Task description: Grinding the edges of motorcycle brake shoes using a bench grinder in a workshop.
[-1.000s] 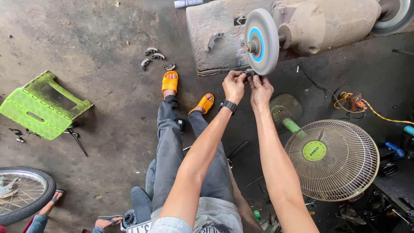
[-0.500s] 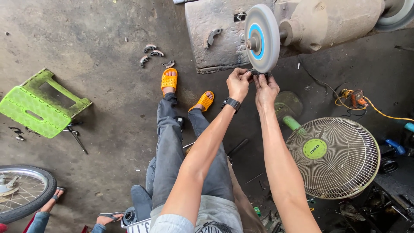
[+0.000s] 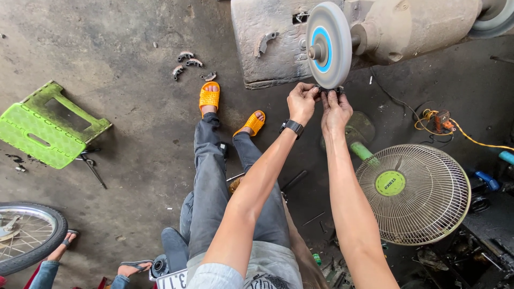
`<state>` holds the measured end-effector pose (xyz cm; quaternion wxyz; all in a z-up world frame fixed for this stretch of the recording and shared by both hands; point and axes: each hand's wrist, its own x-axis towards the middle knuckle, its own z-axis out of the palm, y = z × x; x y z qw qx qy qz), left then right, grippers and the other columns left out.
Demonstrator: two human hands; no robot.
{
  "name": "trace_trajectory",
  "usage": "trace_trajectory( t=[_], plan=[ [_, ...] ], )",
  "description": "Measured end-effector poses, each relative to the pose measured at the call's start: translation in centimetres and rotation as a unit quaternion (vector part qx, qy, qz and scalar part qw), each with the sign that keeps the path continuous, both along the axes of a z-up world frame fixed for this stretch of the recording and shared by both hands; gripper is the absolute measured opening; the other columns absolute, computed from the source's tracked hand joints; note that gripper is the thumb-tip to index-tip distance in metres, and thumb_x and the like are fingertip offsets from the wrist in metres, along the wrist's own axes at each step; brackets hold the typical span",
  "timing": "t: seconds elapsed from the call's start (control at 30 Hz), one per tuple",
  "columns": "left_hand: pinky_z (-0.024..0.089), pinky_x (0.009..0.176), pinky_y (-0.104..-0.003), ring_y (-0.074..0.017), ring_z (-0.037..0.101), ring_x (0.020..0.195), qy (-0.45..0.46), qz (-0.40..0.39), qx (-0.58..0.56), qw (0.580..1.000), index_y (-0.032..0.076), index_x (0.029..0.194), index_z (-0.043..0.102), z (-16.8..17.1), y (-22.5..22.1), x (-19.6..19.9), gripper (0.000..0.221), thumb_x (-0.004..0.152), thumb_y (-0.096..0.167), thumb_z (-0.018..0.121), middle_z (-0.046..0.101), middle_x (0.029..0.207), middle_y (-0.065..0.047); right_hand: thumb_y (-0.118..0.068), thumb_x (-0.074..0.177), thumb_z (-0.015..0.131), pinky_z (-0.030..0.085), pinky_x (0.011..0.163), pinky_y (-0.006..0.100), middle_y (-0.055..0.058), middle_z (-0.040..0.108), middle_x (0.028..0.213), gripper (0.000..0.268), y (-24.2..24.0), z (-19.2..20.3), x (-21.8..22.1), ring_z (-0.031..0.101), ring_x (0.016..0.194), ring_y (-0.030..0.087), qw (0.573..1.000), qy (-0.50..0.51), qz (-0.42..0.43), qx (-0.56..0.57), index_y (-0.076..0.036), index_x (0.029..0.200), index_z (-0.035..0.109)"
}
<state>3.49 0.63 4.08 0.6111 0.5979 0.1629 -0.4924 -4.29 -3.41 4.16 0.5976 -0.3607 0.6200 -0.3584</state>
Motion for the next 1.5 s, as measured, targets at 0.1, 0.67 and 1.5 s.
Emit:
trace_trajectory(
  t=[0.1, 0.67, 1.5],
  plan=[
    [0.058, 0.059, -0.028, -0.0248, 0.066, 0.067, 0.006, 0.014, -0.003, 1.0, -0.005, 0.09, 0.061, 0.0, 0.1, 0.1, 0.009, 0.084, 0.001, 0.06, 0.063, 0.073, -0.027, 0.001, 0.085, 0.063, 0.051, 0.089, 0.046, 0.014, 0.056, 0.09, 0.011, 0.2, -0.5, 0.1, 0.054, 0.088, 0.019, 1.0, -0.003, 0.001, -0.001, 0.005, 0.095, 0.06],
    [0.059, 0.062, -0.03, -0.0278, 0.066, 0.071, 0.025, 0.049, -0.016, 0.998, -0.008, 0.094, 0.057, 0.2, 1.4, 0.6, 0.012, 0.086, 0.001, 0.058, 0.062, 0.076, -0.03, 0.001, 0.086, 0.062, 0.051, 0.086, 0.052, 0.016, 0.051, 0.092, 0.014, 0.8, -0.7, 0.6, 0.05, 0.09, 0.022, 0.998, 0.022, 0.05, -0.011, 0.008, 0.098, 0.059],
    [0.058, 0.066, -0.03, -0.0258, 0.065, 0.071, 0.035, 0.047, -0.043, 0.997, -0.007, 0.093, 0.056, 0.8, 0.9, -0.1, 0.011, 0.085, -0.001, 0.058, 0.062, 0.077, -0.031, -0.003, 0.088, 0.061, 0.053, 0.084, 0.05, 0.015, 0.052, 0.091, 0.017, -0.1, 0.5, 0.1, 0.049, 0.084, 0.019, 0.995, 0.054, 0.082, -0.031, 0.008, 0.101, 0.06]
  ],
)
